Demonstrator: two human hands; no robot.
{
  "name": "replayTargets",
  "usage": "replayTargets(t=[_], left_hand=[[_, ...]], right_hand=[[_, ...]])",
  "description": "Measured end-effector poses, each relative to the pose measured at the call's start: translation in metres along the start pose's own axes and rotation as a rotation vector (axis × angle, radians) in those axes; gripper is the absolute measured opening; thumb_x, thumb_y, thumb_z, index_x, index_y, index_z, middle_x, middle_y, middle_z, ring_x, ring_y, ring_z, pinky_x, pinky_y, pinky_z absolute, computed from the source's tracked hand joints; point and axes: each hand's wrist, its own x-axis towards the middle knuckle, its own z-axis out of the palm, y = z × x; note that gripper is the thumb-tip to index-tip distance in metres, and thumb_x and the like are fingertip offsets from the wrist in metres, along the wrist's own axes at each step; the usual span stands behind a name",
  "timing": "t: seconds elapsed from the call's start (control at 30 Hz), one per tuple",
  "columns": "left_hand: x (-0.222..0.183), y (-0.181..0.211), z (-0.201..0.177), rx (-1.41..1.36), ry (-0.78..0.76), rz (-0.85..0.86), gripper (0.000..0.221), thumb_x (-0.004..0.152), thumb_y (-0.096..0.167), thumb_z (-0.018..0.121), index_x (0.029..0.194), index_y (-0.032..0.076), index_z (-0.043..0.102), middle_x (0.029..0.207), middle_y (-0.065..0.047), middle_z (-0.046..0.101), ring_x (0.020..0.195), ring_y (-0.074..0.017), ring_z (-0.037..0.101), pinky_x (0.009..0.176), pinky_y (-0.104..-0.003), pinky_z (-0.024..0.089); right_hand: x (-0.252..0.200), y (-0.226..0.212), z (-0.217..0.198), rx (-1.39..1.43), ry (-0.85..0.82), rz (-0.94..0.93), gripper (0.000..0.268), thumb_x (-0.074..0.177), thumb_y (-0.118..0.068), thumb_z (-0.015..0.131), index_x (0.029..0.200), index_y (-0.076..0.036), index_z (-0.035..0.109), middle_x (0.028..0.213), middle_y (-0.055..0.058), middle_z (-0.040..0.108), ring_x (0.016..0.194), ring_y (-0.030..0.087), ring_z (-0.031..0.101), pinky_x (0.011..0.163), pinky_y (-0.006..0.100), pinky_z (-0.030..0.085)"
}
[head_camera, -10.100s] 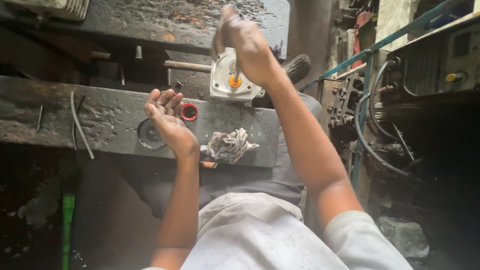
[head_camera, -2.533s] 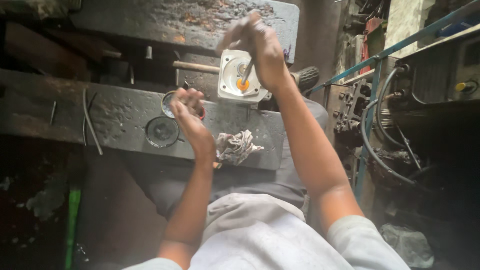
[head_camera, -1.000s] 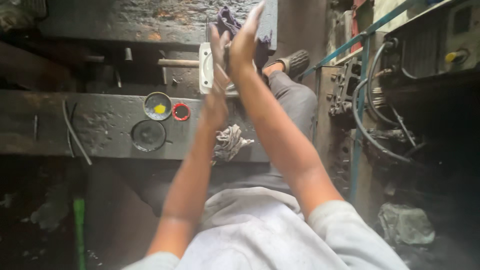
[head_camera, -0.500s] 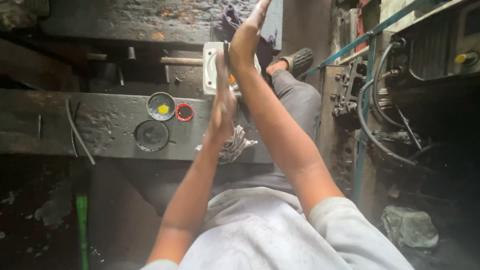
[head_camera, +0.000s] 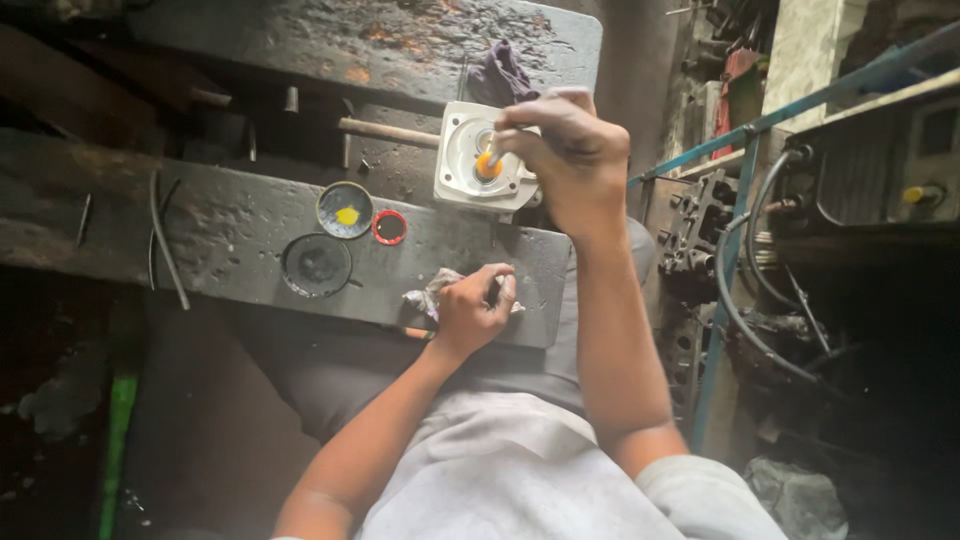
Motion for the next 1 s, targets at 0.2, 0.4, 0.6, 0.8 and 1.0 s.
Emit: replayTargets(t=[0.2,0.4,0.6,0.8,1.0], left_hand=[[0.000,-0.005,0.000,-0.037,0.043,0.023,0.011,0.093,0.016,0.068,0.102,0.010,0.071,0.075,-0.009,0.072,0.064,-0.0208,0.072,0.060,-0.033,0.055],[0.003,-0.007,-0.004,-0.035,0.052,0.068,0.011,0.093,0.016,0.069,0.102,0.010,0.072,0.071,-0.009,0.068,0.061,-0.0211,0.069,0.058,-0.034,0.053],[-0.003,-0.012,0.001,-0.063,0.027,0.020,0.011,0.093,0.016,0.069,0.101,0.009,0.072,0.068,-0.008,0.068,0.057,-0.0199,0.068,0.056,-0.034,0.052],[-0.006,-0.010,-0.004,-0.093,-0.003,-0.048,0.011,0.094,0.017,0.068,0.101,0.009,0.072,0.071,-0.007,0.070,0.059,-0.0175,0.068,0.057,-0.032,0.052],[0.028,0.012,-0.028,-0.367,0.180,-0.225,0.023,0.099,0.016,0.068,0.118,0.004,0.066,0.078,-0.001,0.062,0.067,-0.0093,0.055,0.060,-0.028,0.045]], right_hand=[[-0.007,0.033,0.007,0.102,0.010,0.214,0.013,0.103,-0.007,0.065,0.110,0.001,0.073,0.104,0.009,0.069,0.090,0.013,0.061,0.081,0.026,0.049],[-0.011,0.062,0.013,0.247,0.002,0.272,0.015,0.091,0.002,0.071,0.106,0.000,0.072,0.105,0.007,0.072,0.101,0.012,0.067,0.094,0.027,0.056],[0.012,0.027,0.024,-0.147,-0.004,0.078,0.041,0.080,-0.001,0.087,0.103,0.000,0.053,0.091,0.002,0.051,0.088,0.010,0.050,0.081,0.025,0.047],[0.035,0.007,0.023,0.132,-0.046,0.092,0.037,0.115,-0.030,0.039,0.089,-0.009,0.054,0.082,-0.001,0.051,0.077,0.008,0.050,0.072,0.025,0.042],[0.054,0.038,0.032,0.405,0.050,0.375,0.052,0.113,-0.036,0.044,0.066,-0.015,0.042,0.056,-0.002,0.036,0.046,0.008,0.035,0.042,0.030,0.026]])
